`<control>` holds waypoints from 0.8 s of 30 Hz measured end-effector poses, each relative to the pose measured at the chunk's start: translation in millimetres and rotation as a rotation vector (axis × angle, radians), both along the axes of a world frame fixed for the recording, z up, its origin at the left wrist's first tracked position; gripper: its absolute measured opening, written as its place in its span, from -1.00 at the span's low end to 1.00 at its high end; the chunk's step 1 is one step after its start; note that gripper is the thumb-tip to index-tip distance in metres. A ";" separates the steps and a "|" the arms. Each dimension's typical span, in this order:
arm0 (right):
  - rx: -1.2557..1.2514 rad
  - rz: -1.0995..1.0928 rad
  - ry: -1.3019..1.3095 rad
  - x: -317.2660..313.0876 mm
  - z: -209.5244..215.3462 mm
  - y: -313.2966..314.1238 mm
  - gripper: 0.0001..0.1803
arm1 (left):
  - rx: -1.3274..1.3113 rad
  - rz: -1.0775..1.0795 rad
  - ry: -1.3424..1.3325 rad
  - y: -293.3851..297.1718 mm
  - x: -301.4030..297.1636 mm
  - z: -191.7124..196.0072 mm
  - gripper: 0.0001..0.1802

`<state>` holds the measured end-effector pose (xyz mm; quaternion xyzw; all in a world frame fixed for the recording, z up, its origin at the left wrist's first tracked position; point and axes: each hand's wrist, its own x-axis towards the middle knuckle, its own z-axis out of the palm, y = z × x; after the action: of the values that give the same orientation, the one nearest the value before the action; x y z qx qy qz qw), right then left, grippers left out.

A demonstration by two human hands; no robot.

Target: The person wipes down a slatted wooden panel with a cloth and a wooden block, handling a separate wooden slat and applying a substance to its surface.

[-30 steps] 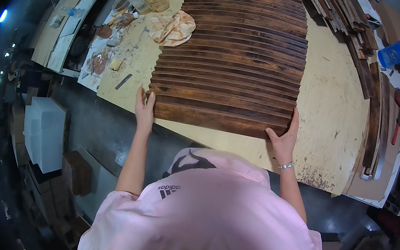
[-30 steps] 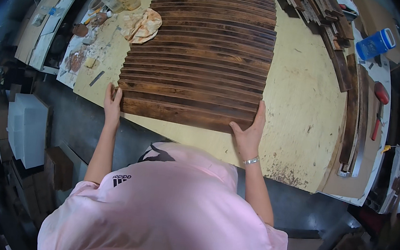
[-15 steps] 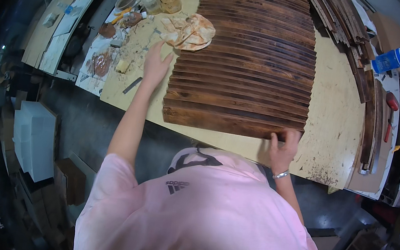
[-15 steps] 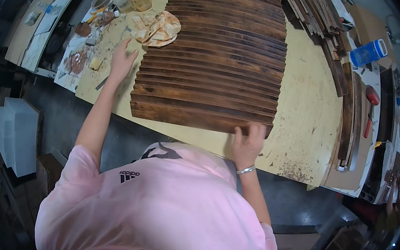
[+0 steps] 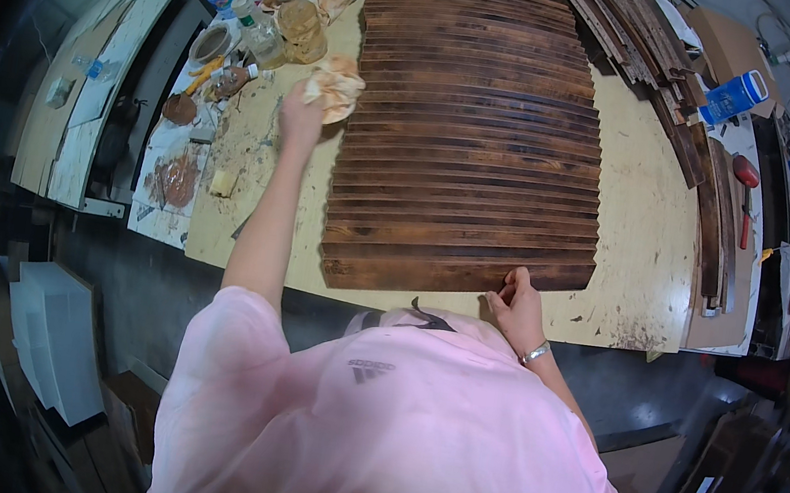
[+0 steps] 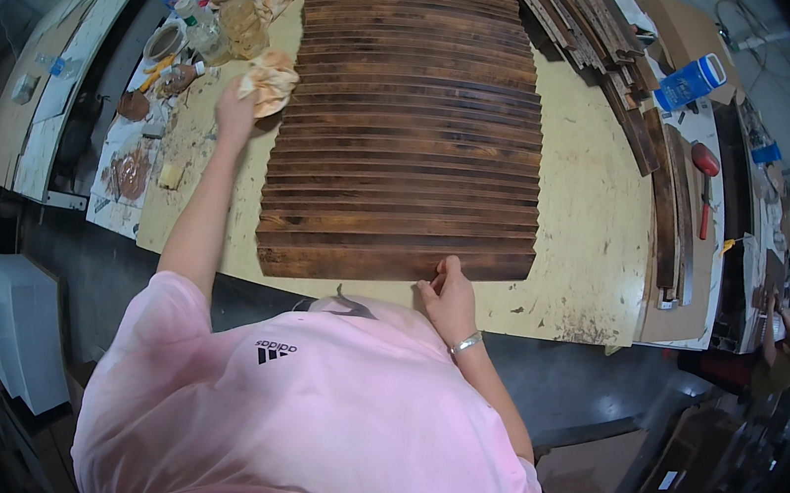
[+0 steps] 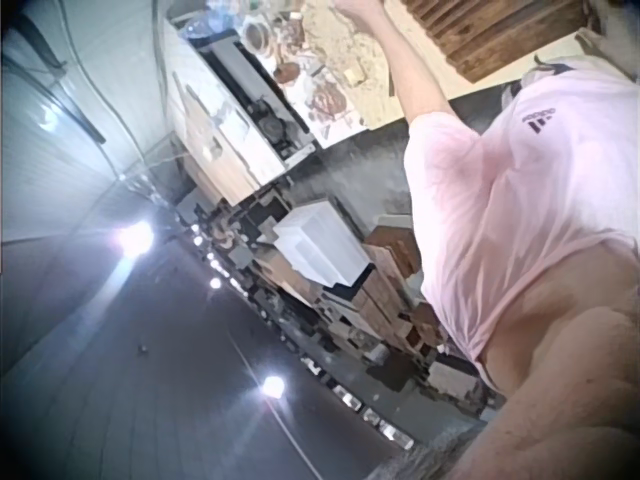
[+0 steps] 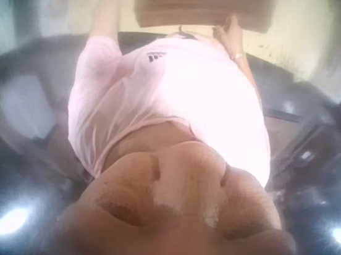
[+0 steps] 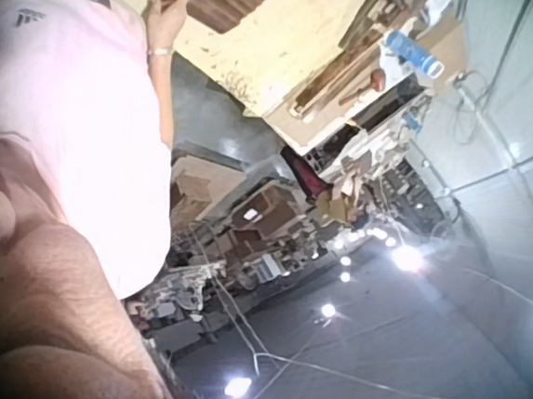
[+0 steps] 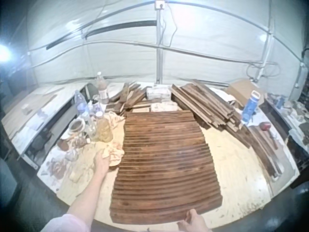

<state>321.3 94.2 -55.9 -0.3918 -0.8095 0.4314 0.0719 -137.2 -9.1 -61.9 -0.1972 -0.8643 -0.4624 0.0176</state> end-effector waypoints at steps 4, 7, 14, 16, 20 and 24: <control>-0.001 -0.064 -0.017 -5.0 0.3 -2.6 -0.62 | -0.052 0.020 0.191 -21.8 -26.3 20.2 -0.53; 0.085 -0.060 -0.024 -6.9 -4.1 0.4 -0.65 | -0.112 0.051 0.238 -24.2 -27.7 29.1 -0.45; 0.084 -0.070 -0.088 -13.7 0.2 8.4 -0.65 | -0.291 -0.210 0.375 0.9 -6.8 11.7 -0.36; 0.041 -0.081 -0.101 -15.6 1.2 10.9 -0.63 | -0.328 -0.301 0.374 20.7 10.8 9.8 -0.38; 0.014 -0.098 -0.001 -6.0 -4.7 15.5 -0.74 | -0.248 -0.398 0.192 42.5 47.2 13.3 -0.40; 0.206 -0.322 0.198 22.5 4.1 39.9 -0.79 | -0.085 -0.324 -0.087 -6.1 72.5 11.0 -0.39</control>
<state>343.8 134.0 -51.9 -0.4623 -0.7653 0.3659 0.2584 -64.7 -15.2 -50.8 -0.3142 -0.8399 -0.4304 -0.1027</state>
